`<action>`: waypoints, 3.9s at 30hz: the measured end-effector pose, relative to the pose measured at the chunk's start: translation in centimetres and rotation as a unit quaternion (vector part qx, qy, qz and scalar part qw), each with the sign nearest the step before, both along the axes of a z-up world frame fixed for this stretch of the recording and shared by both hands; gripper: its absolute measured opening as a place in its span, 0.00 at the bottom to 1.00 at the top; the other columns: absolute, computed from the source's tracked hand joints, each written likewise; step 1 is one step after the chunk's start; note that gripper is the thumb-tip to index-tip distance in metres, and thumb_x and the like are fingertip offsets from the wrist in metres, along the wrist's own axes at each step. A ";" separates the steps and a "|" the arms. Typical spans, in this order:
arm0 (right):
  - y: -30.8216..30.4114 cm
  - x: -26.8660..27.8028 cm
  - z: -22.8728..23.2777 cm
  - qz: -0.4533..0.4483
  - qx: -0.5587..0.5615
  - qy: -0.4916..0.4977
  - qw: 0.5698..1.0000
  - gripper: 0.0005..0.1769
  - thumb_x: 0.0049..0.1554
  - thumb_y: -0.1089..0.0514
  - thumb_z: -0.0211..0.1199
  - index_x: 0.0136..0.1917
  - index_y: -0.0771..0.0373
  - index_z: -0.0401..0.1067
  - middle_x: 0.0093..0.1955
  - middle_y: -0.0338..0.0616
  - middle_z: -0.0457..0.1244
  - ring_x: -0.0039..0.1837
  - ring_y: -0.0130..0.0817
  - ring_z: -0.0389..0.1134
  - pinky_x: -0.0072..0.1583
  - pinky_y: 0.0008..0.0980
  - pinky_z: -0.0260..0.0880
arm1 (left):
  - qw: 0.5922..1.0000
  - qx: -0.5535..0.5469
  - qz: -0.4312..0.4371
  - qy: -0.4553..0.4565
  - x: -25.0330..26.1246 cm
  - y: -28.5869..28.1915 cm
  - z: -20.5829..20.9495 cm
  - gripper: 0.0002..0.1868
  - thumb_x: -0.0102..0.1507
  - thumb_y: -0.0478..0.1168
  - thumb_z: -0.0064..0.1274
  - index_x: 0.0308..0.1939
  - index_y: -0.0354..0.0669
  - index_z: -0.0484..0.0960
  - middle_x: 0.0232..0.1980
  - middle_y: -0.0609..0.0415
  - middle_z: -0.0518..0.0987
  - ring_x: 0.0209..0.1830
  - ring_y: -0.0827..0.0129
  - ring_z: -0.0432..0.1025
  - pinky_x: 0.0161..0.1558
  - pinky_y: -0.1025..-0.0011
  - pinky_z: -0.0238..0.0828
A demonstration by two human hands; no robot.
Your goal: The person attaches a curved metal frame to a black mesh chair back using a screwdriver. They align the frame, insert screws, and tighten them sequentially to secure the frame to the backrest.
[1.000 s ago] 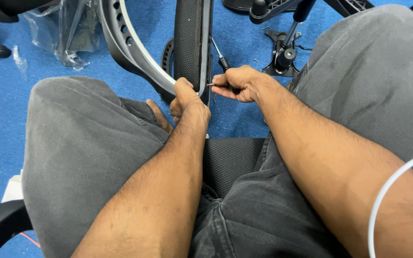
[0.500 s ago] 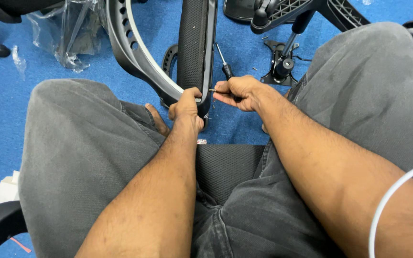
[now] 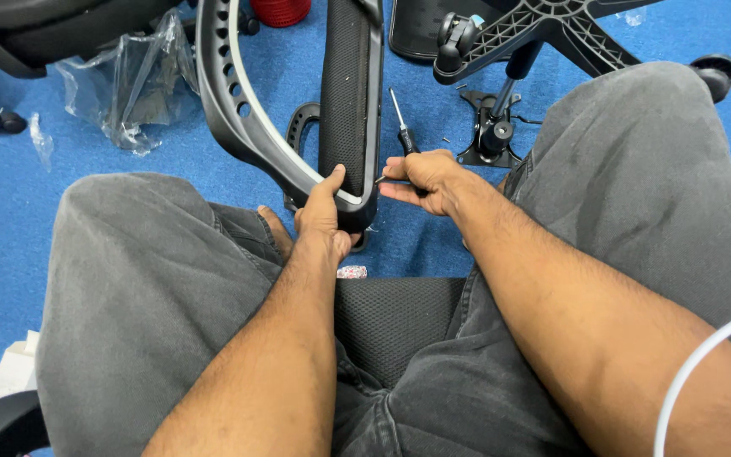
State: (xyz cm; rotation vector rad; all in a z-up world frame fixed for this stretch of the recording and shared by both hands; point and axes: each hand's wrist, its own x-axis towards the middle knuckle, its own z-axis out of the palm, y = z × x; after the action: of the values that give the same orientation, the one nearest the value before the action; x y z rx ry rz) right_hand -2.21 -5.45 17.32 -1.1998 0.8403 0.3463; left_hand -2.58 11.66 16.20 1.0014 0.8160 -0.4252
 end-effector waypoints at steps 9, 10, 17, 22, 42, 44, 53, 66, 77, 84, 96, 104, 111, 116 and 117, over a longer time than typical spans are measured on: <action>0.5 0.3 -0.8 -0.016 0.089 -0.003 0.996 0.11 0.59 0.68 0.60 0.55 0.74 0.74 0.53 0.55 0.69 0.49 0.42 0.76 0.48 0.30 0.78 | 0.988 0.157 0.003 -0.009 0.2 -0.1 0.5 0.50 0.52 0.59 0.65 0.61 0.18 0.68 0.60 0.38 0.82 0.58 0.58 0.80 0.67 0.64 0.72; 0.5 0.4 -1.4 -0.016 0.112 -0.006 0.994 0.12 0.59 0.69 0.60 0.56 0.74 0.73 0.53 0.55 0.69 0.50 0.42 0.76 0.49 0.31 0.78 | 0.977 0.211 -0.003 -0.010 0.5 -0.2 0.7 0.52 0.54 0.62 0.64 0.62 0.18 0.65 0.60 0.40 0.82 0.59 0.61 0.79 0.69 0.70 0.65; 0.5 1.0 -4.0 -0.017 0.160 -0.007 0.987 0.20 0.59 0.69 0.60 0.65 0.66 0.68 0.53 0.48 0.68 0.54 0.40 0.74 0.55 0.39 0.78 | 0.933 0.358 0.015 0.039 -0.6 -1.0 1.4 0.53 0.48 0.67 0.70 0.56 0.19 0.75 0.57 0.43 0.80 0.58 0.58 0.76 0.66 0.69 0.68; 0.0 0.6 -4.4 -0.023 0.158 -0.009 0.987 0.24 0.58 0.69 0.61 0.67 0.65 0.66 0.55 0.47 0.67 0.55 0.39 0.74 0.57 0.43 0.81 | 0.942 0.335 -0.018 0.015 -0.7 -1.1 1.1 0.50 0.49 0.67 0.68 0.55 0.23 0.77 0.56 0.42 0.81 0.57 0.59 0.77 0.65 0.66 0.69; 2.4 -1.8 -3.0 -0.153 0.288 0.069 0.943 0.16 0.54 0.62 0.70 0.55 0.47 0.75 0.53 0.41 0.71 0.58 0.39 0.74 0.57 0.42 0.80 | 0.964 0.261 0.056 0.017 -1.1 -1.1 2.1 0.43 0.47 0.60 0.73 0.52 0.25 0.81 0.52 0.41 0.84 0.50 0.61 0.82 0.57 0.70 0.77; 2.4 -1.9 -2.7 -0.153 0.296 0.072 0.940 0.15 0.54 0.61 0.70 0.53 0.46 0.75 0.52 0.38 0.71 0.57 0.38 0.74 0.57 0.42 0.79 | 0.963 0.263 0.057 0.023 -1.1 -1.1 2.2 0.44 0.47 0.60 0.74 0.51 0.25 0.81 0.52 0.42 0.84 0.49 0.61 0.81 0.57 0.69 0.77; 2.2 -2.1 -3.4 -0.142 0.285 0.091 0.943 0.09 0.53 0.60 0.71 0.48 0.49 0.77 0.52 0.38 0.72 0.55 0.34 0.75 0.38 0.21 0.74 | 0.967 0.246 0.066 0.024 -1.3 -1.0 2.9 0.41 0.46 0.59 0.74 0.48 0.26 0.84 0.50 0.42 0.85 0.46 0.62 0.83 0.50 0.69 0.80; 2.6 -2.5 -1.2 -0.145 0.295 0.082 0.941 0.09 0.53 0.63 0.70 0.42 0.50 0.74 0.52 0.44 0.71 0.55 0.38 0.75 0.36 0.17 0.72 | 0.977 0.198 0.076 0.032 -1.2 -0.7 3.9 0.36 0.48 0.56 0.72 0.46 0.27 0.85 0.49 0.42 0.85 0.45 0.63 0.83 0.51 0.71 0.80; 1.9 -2.0 -2.2 -0.151 0.337 0.057 0.928 0.06 0.55 0.65 0.69 0.45 0.60 0.74 0.48 0.46 0.70 0.50 0.37 0.75 0.49 0.29 0.82 | 0.955 0.295 0.033 0.022 -1.5 -1.3 3.8 0.29 0.45 0.49 0.70 0.41 0.27 0.86 0.46 0.43 0.87 0.41 0.62 0.83 0.49 0.70 0.79; 1.6 -1.5 -3.1 -0.155 0.307 0.105 0.933 0.04 0.53 0.63 0.70 0.42 0.58 0.77 0.45 0.41 0.69 0.46 0.31 0.73 0.45 0.25 0.81 | 0.971 0.231 0.057 -0.005 -1.2 -1.7 0.9 0.55 0.46 0.42 0.70 0.65 0.18 0.51 0.56 0.29 0.74 0.53 0.51 0.79 0.54 0.69 0.78; 0.5 -1.5 -4.9 -0.188 0.330 0.121 0.917 0.11 0.51 0.62 0.73 0.46 0.61 0.74 0.44 0.48 0.65 0.39 0.27 0.68 0.29 0.11 0.66 | 0.969 0.234 -0.069 0.023 -1.4 -1.8 0.9 0.61 0.41 0.50 0.72 0.64 0.17 0.51 0.56 0.32 0.73 0.53 0.56 0.78 0.55 0.71 0.77; 1.5 -1.6 -6.7 -0.036 0.257 0.095 0.961 0.18 0.56 0.46 0.68 0.48 0.63 0.72 0.44 0.45 0.65 0.39 0.34 0.69 0.30 0.13 0.66 | 0.912 0.370 -0.156 0.085 -1.8 -1.9 4.1 0.63 0.48 0.64 0.70 0.67 0.18 0.55 0.67 0.32 0.63 0.66 0.45 0.64 0.62 0.57 0.69; 1.8 -0.6 -10.7 -0.056 0.326 0.089 0.940 0.16 0.63 0.51 0.60 0.48 0.69 0.71 0.42 0.53 0.65 0.30 0.24 0.63 0.31 0.14 0.68 | 0.677 0.600 -0.167 -0.392 1.7 -2.5 3.8 0.50 0.58 0.61 0.61 0.70 0.29 0.59 0.69 0.34 0.60 0.70 0.44 0.58 0.67 0.54 0.62; 2.8 -0.1 -11.6 -0.069 0.385 0.056 0.918 0.13 0.64 0.54 0.59 0.49 0.69 0.69 0.43 0.49 0.63 0.35 0.30 0.65 0.31 0.16 0.67 | 0.672 0.645 -0.231 -0.281 4.1 -3.5 1.8 0.55 0.61 0.67 0.56 0.73 0.27 0.51 0.64 0.31 0.65 0.64 0.42 0.64 0.63 0.51 0.64; 2.8 -0.4 -11.6 -0.082 0.390 0.053 0.916 0.12 0.63 0.54 0.60 0.49 0.68 0.70 0.43 0.49 0.63 0.36 0.32 0.65 0.30 0.17 0.66 | 0.665 0.652 -0.247 -0.269 4.1 -3.6 1.6 0.55 0.61 0.67 0.54 0.74 0.28 0.51 0.64 0.32 0.67 0.64 0.43 0.65 0.63 0.52 0.66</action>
State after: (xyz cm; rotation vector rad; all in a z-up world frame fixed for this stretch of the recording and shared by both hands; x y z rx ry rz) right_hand -2.57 -2.65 5.75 -0.3651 0.7770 0.5468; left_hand 1.48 8.06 17.77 2.5907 0.1502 0.1291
